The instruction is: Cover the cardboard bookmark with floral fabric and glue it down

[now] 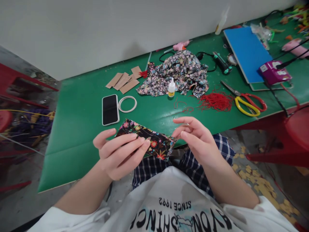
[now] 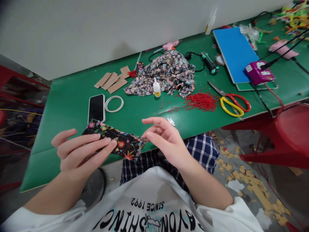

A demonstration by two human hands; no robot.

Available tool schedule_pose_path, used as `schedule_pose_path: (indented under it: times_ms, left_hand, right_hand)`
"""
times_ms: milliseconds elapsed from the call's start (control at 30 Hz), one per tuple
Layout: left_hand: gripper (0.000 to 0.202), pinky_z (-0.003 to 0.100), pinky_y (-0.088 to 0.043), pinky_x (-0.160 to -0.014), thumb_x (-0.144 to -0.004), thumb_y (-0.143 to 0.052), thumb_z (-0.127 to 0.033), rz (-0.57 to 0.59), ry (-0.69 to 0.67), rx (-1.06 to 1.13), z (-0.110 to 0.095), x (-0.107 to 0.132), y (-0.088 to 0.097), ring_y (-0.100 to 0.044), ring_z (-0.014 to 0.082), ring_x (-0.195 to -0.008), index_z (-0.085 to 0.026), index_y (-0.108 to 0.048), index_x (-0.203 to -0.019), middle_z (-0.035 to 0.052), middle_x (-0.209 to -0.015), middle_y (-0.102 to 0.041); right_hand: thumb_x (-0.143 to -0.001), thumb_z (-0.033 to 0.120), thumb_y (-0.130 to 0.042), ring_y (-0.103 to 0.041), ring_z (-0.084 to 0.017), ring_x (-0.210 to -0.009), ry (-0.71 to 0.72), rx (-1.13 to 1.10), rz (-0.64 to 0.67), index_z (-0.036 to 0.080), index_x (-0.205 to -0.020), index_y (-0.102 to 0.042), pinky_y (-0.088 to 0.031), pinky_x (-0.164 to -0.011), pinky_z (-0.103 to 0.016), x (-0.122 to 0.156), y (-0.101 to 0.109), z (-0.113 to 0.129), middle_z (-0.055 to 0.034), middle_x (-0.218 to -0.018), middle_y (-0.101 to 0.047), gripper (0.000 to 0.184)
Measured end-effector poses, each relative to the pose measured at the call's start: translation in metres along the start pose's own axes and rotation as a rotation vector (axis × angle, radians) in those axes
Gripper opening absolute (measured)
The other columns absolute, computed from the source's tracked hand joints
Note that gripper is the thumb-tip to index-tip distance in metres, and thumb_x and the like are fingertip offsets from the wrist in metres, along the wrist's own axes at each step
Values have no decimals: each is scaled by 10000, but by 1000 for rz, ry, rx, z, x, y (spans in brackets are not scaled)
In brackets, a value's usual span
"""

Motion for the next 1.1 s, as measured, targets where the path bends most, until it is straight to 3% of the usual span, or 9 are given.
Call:
schedule_pose_path:
  times_ms: [100, 267, 533, 700, 833, 900, 933, 1000, 1100]
  left_hand:
    - [238, 324, -428, -826, -636, -752, -83, -6, 2, 4, -1, 0, 3, -561, 112, -682, -295, -647, -660, -83, -719, -652]
    - [236, 318, -425, -801, -623, -770, -103, 9, -30, 2, -5, -3, 3, -551, 107, -653, -296, -637, -646, -96, -708, -653]
    - [210, 299, -436, -808, -613, -784, -100, -27, -54, 67, -16, -7, -11, -600, 89, -684, -263, -661, -664, -90, -711, -677]
    - [175, 302, -456, -809, -679, -742, -144, 44, -66, 34, -18, -5, -17, -635, 95, -716, -298, -658, -684, -108, -758, -708]
    - [191, 334, -422, -912, -746, -668, -110, 172, 12, 110, -9, 4, -31, -656, 118, -799, -265, -681, -855, -48, -866, -727]
    - [210, 336, -429, -902, -789, -611, -105, 273, 213, 225, 8, 14, -49, -653, 123, -785, -249, -680, -925, -23, -858, -725]
    - [178, 316, -452, -850, -807, -595, -135, 336, 393, 310, 21, 23, -61, -649, 124, -761, -241, -684, -920, -13, -841, -721]
    - [129, 271, -481, -702, -806, -616, -262, 478, 875, 565, 43, 56, -90, -642, 146, -734, -200, -688, -893, 17, -828, -710]
    - [299, 258, -484, -653, -715, -698, -395, 462, 1481, 975, 42, 103, -119, -630, 149, -709, -173, -673, -915, 29, -849, -701]
  right_hand:
    - [-841, 298, -583, -620, -113, -842, 30, -8, -5, 268, -1074, -587, -507, -782, -275, 0, 1, 1, -3, -875, -673, 235]
    - [-782, 268, -660, -625, -105, -902, -32, -49, 101, 290, -1103, -557, -505, -811, -255, 1, -15, -2, 5, -939, -674, 338]
    - [-714, 234, -717, -605, -89, -676, -67, 90, 9, 268, -1064, -571, -501, -645, -240, -6, -10, -8, 34, -753, -644, 381]
    - [-707, 225, -720, -575, -73, -621, -40, 147, -18, 257, -1027, -595, -470, -590, -214, -8, -6, -12, 46, -695, -635, 345]
    - [-736, 278, -692, -623, -98, -699, -67, 186, 6, 233, -1014, -598, -501, -663, -242, -18, 1, -23, 11, -767, -681, 297]
    - [-743, 359, -679, -649, -136, -843, -92, 179, -36, 226, -1029, -591, -515, -737, -275, -27, 15, -33, -33, -920, -700, 328]
    - [-763, 421, -644, -654, -148, -860, -128, 155, -69, 225, -1036, -589, -523, -713, -279, -31, 23, -40, -52, -985, -693, 340]
    - [-833, 578, -449, -670, -162, -812, -203, 3, -140, 215, -1040, -580, -540, -669, -308, -37, 35, -56, -78, -1009, -685, 438]
    - [-785, 538, -557, -661, -155, -881, -200, -92, -150, 239, -1139, -507, -534, -773, -317, -42, 34, -70, -47, -974, -684, 466]
Point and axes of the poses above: each hand's wrist, its own x-axis away from the middle knuckle, its own y-axis out of the back of the hand, z = x × y, the point moved 8 cm from there along -x, towards the middle knuckle
